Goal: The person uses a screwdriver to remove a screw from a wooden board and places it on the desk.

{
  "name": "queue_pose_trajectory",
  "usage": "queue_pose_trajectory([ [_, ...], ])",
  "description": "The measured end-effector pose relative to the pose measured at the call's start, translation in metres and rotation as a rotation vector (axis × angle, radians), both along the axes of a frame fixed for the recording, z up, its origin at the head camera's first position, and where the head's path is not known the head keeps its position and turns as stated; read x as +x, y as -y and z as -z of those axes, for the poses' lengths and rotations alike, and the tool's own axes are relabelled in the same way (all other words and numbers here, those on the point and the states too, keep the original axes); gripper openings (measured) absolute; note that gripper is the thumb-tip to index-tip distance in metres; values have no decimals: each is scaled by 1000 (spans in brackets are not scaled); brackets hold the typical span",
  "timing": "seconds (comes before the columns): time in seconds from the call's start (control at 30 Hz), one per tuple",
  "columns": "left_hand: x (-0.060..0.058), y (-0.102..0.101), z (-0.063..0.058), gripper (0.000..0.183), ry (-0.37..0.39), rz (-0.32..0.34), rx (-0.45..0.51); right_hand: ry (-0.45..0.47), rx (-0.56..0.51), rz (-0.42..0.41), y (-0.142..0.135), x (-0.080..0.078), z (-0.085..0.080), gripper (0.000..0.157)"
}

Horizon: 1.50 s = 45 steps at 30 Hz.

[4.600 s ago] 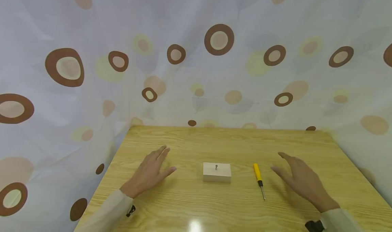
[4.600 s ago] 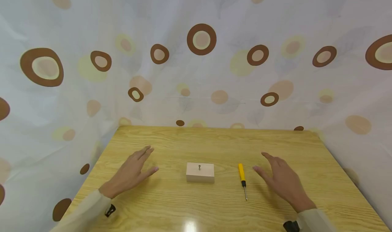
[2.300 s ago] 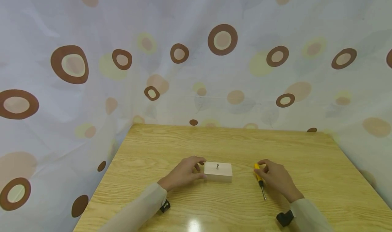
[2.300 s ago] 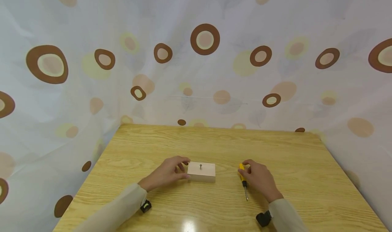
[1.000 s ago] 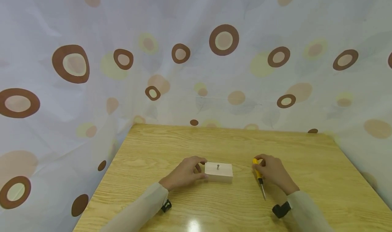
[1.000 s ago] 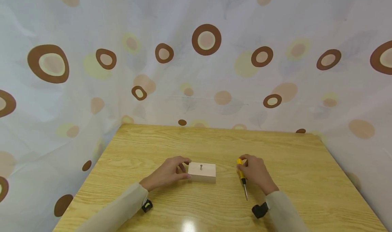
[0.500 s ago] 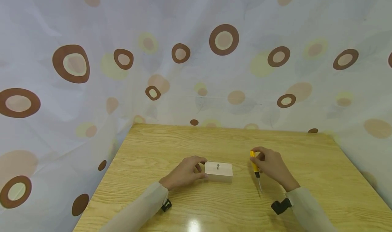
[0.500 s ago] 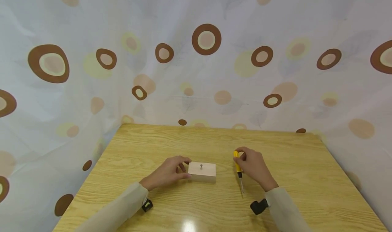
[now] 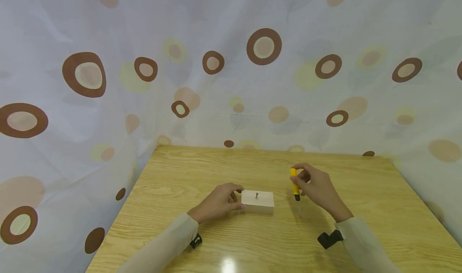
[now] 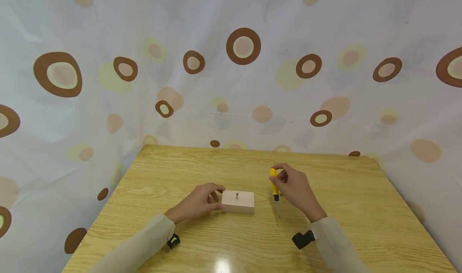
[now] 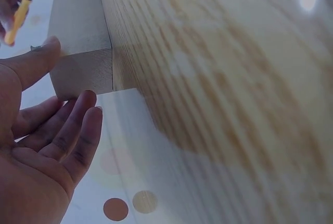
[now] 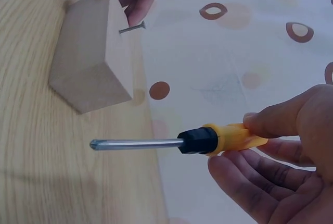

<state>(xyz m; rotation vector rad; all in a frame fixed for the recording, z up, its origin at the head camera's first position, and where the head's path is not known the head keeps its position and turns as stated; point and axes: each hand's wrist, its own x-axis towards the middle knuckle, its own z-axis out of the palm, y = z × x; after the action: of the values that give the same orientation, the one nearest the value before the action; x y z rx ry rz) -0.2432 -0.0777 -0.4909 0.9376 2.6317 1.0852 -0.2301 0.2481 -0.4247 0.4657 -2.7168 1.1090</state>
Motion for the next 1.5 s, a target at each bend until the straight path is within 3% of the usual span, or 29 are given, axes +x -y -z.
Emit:
queue_pose_trajectory([
  [0.43,-1,-1,2,59,9,3,13,-94,-99,-17,16,0,-17,34],
  [0.87,0,1,4,66,-3,32,22,-162,-229,-35,38,-2,-22,36],
  [1.17,-1,1,3,63,-12,32,19,-184,-261,-48,66,17,-49,35],
  [1.5,-2,0,4,62,-8,26,13,-210,-324,-100,76,14,-46,33],
])
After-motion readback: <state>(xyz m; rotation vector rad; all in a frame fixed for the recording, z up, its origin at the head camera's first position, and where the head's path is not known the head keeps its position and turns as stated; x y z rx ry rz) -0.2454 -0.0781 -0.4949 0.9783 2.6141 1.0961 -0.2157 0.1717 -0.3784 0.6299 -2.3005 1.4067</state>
